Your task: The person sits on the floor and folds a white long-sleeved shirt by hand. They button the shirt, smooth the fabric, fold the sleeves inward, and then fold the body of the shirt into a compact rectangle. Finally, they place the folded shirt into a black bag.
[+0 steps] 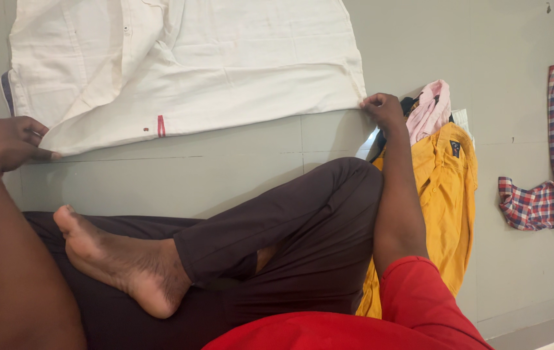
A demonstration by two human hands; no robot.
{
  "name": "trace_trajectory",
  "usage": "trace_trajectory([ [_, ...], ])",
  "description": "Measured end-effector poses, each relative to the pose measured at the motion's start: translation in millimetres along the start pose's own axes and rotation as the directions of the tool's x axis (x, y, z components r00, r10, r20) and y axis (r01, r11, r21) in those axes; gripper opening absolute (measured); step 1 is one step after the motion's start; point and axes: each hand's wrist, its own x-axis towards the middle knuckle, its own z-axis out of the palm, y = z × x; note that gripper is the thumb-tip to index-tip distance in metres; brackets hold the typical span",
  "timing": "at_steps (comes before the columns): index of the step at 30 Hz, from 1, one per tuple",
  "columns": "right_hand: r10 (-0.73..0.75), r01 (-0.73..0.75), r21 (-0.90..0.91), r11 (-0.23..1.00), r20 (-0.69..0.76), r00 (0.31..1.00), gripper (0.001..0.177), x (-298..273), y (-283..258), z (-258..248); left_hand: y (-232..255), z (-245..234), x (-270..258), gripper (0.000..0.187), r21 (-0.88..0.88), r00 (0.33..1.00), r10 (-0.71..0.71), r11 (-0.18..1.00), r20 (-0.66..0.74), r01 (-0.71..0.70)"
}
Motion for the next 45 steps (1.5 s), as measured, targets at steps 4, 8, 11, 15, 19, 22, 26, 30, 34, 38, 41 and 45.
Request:
trace_trajectory([
  [4, 0.014, -0.017, -0.053, 0.998, -0.045, 0.999, 0.019, 12.2, 21.4, -6.3, 16.1, -0.7, -10.6, 0.069, 0.114, 0.992, -0.125, 0.985, -0.034, 0.128],
  [8, -0.069, 0.062, -0.198, 0.978, -0.028, 0.997, 0.020, 26.3, 35.3, -9.4, 50.0, -19.2, -30.9, 0.063, 0.211, 0.969, -0.231, 0.946, -0.089, 0.245],
  [11, -0.053, 0.042, -0.207, 0.977, -0.051, 0.997, 0.019, 22.7, 29.1, -9.9, 46.0, -18.5, -37.1, 0.071, 0.172, 0.988, -0.151, 0.973, -0.034, 0.155],
  [15, -0.344, 0.269, -0.406, 0.874, -0.123, 0.931, 0.021, 6.3, -22.4, 4.5, 37.3, -16.3, -43.9, 0.084, 0.067, 0.997, -0.014, 0.998, -0.070, 0.018],
  [19, -0.581, 0.514, -0.503, 0.695, 0.029, 0.814, 0.033, -8.9, -102.7, 65.9, 50.5, -15.4, -43.5, 0.078, 0.009, 0.996, -0.016, 1.000, -0.091, 0.017],
  [22, -0.567, 0.708, -0.418, 0.569, 0.425, 0.706, 0.059, -27.5, -137.4, 121.5, 60.6, -12.7, -36.4, 0.067, 0.071, 0.993, -0.046, 0.996, -0.108, 0.054],
  [26, -0.464, 0.716, -0.513, 0.473, 0.545, 0.698, 0.068, -2.2, -109.1, 117.4, 59.6, -13.8, -32.3, 0.060, 0.071, 0.984, -0.154, 0.984, -0.089, 0.161],
  [30, -0.438, 0.426, -0.628, 0.651, 0.148, 0.887, 0.067, 31.4, -48.9, 56.2, 48.3, -11.4, -16.8, 0.067, 0.126, 0.994, -0.080, 0.988, -0.075, 0.089],
  [34, -0.463, 0.433, -0.651, 0.624, 0.138, 0.876, 0.066, 43.9, -27.3, 56.7, 43.5, -7.6, -14.3, 0.058, 0.080, 0.994, -0.111, 0.991, 0.009, 0.110],
  [38, -0.475, 0.458, -0.655, 0.601, 0.168, 0.864, 0.068, 42.0, -31.2, 53.9, 52.5, -15.9, -35.7, 0.057, -0.082, 0.991, -0.059, 0.994, 0.117, 0.069],
  [41, -0.429, 0.419, -0.697, 0.582, 0.175, 0.886, 0.068, 33.7, -59.5, 50.4, 47.5, -30.3, -67.3, 0.050, -0.163, 0.973, 0.082, 0.979, -0.215, -0.119],
  [45, -0.487, 0.460, -0.651, 0.604, 0.156, 0.859, 0.038, 12.1, -87.4, 55.7, 63.1, -39.8, -95.1, 0.039, -0.270, 0.937, -0.034, 0.961, -0.348, -0.065],
])
